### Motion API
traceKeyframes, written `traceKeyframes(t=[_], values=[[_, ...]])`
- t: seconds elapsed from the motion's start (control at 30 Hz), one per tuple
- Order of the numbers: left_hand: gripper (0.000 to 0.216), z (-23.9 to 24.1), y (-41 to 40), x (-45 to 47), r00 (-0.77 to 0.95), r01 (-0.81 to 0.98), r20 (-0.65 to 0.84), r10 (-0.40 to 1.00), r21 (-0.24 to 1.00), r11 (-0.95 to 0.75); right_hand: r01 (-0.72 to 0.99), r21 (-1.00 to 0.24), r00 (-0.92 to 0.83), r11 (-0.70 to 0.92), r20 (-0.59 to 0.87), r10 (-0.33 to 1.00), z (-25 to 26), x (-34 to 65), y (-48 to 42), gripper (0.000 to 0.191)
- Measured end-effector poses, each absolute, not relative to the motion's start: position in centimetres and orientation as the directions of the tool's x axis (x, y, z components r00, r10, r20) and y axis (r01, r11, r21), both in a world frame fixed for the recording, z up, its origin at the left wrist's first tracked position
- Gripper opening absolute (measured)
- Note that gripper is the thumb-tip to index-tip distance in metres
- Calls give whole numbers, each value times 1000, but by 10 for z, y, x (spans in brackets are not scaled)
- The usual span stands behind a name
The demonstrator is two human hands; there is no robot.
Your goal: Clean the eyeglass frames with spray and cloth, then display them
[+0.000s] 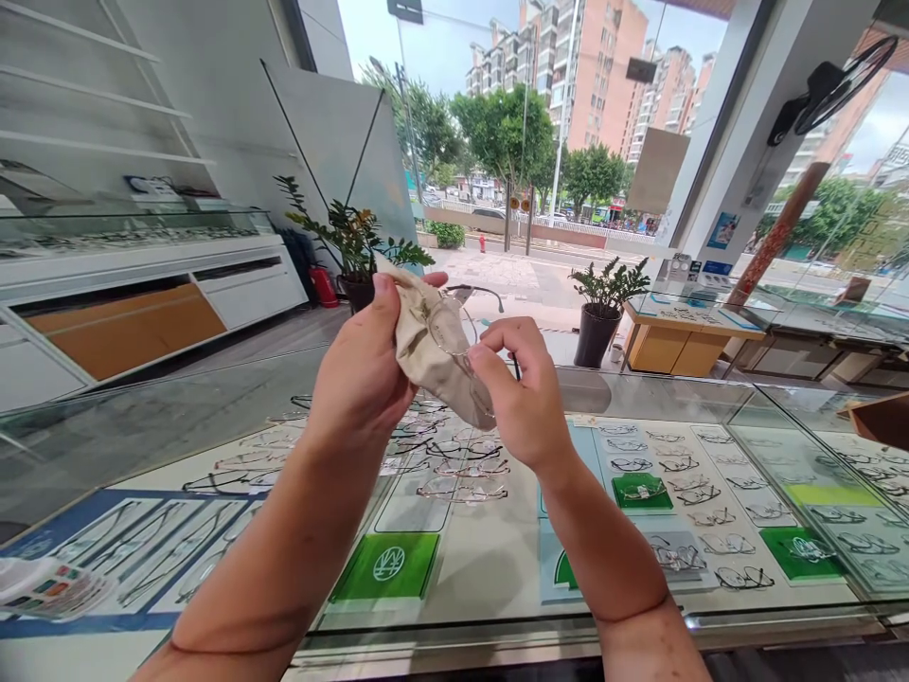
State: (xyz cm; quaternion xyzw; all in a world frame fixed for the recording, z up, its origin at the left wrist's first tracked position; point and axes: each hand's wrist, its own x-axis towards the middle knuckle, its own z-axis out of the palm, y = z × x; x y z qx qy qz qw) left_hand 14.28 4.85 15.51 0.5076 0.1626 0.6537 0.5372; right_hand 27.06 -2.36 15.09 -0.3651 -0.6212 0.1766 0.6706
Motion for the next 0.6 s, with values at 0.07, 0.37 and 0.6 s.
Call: traceKeyframes(t=[0.07,0.37,0.6], values=[[49,155,46,144,67,-562,489,870,739,-372,207,-717,153,666,696,702,150,269,-23,20],[39,152,42,145,57,-475,595,802,723,-502,167,-720,148,674,694,704,149,265,-20,21],[40,153,36,146,156,-516,551,820,753,-408,145,-720,165,679,694,700,148,263,-21,20]])
